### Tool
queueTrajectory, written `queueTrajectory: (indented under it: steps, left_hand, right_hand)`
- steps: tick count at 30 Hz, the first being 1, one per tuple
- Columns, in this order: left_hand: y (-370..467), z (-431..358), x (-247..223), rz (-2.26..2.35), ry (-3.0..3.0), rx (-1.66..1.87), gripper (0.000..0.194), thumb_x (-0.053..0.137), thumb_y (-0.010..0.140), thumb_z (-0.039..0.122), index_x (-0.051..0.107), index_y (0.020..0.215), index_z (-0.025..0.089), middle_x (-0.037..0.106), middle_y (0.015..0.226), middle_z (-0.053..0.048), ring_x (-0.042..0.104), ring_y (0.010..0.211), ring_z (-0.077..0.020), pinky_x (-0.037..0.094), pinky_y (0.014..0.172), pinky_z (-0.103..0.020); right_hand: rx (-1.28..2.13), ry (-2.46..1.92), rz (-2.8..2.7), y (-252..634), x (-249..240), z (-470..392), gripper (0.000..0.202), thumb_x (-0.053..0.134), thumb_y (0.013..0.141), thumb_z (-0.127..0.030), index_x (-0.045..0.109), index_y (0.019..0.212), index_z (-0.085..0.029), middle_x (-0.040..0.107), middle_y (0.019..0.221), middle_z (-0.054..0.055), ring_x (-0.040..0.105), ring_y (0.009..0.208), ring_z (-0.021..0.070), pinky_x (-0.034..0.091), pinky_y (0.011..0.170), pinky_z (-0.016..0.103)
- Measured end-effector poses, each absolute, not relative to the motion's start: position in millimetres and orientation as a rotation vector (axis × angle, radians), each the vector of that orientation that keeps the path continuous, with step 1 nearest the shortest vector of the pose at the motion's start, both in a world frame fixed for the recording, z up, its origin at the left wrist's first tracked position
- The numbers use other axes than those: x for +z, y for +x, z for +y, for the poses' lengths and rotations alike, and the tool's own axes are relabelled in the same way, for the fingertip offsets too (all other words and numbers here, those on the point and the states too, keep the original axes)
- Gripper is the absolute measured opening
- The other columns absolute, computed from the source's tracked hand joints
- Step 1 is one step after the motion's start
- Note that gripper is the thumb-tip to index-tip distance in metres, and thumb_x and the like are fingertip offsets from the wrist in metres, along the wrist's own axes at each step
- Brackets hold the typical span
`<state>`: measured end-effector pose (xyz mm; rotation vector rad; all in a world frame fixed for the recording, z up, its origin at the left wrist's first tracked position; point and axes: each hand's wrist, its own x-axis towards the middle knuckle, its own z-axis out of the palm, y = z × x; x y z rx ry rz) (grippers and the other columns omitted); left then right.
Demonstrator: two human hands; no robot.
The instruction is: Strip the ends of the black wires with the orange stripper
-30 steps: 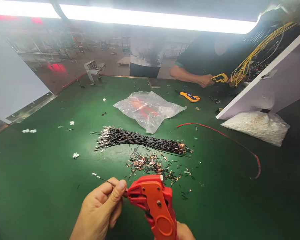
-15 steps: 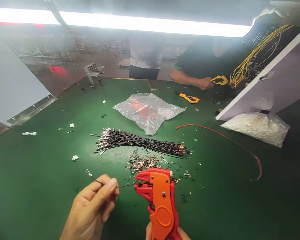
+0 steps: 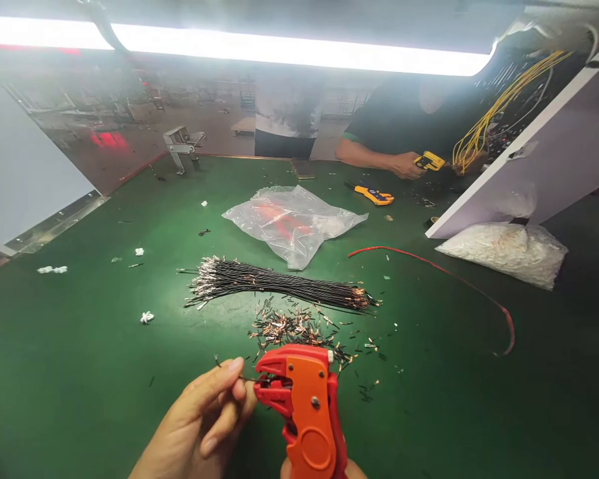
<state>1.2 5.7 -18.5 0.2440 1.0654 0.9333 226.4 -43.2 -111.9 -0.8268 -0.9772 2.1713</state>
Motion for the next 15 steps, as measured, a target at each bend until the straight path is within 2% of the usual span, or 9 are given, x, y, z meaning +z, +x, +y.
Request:
queueTrajectory:
  steps: [7, 11, 13, 15]
  left_hand:
    - [1.6, 7.7, -20.8, 0.979, 0.153, 0.884, 0.039, 0.089, 0.063, 0.046, 0.068, 0.052, 0.015, 0.035, 0.029, 0.009, 0.034, 0.041, -0.0047, 0.037, 0.055, -0.019]
    - [0.6, 5.5, -26.1, 1.004, 0.188, 0.877, 0.038, 0.085, 0.067, 0.044, 0.065, 0.052, 0.015, 0.035, 0.030, 0.009, 0.035, 0.041, -0.0046, 0.036, 0.056, -0.019]
    - [0.4, 3.8, -27.8, 1.047, 0.230, 0.876, 0.038, 0.082, 0.069, 0.044, 0.063, 0.052, 0.016, 0.033, 0.031, 0.010, 0.032, 0.040, -0.0043, 0.035, 0.055, -0.018]
    - [0.5, 2.6, -28.2, 1.095, 0.294, 0.890, 0.038, 0.079, 0.072, 0.043, 0.060, 0.052, 0.017, 0.031, 0.032, 0.011, 0.026, 0.039, -0.0029, 0.032, 0.054, -0.019]
  right_hand:
    - [2.048, -0.971, -0.899, 221.2, -113.4, -33.7, 0.039, 0.064, 0.094, -0.055, 0.069, 0.097, -0.017, 0.074, 0.090, 0.002, 0.070, 0.077, 0.0187, 0.058, 0.079, 0.040]
    - [2.045, -1.017, -0.879, 213.5, -107.5, -41.1, 0.059, 0.069, 0.074, -0.079, 0.072, 0.089, -0.021, 0.071, 0.080, 0.001, 0.067, 0.076, 0.0212, 0.056, 0.081, 0.040]
    - [2.058, -1.040, -0.883, 206.7, -109.9, -44.4, 0.058, 0.072, 0.070, -0.078, 0.073, 0.087, -0.022, 0.069, 0.077, 0.002, 0.066, 0.079, 0.0234, 0.055, 0.081, 0.040]
    - [2.069, -1.064, -0.897, 198.2, -117.3, -47.9, 0.049, 0.079, 0.072, -0.068, 0.073, 0.088, -0.022, 0.067, 0.077, 0.002, 0.064, 0.080, 0.0243, 0.054, 0.082, 0.040]
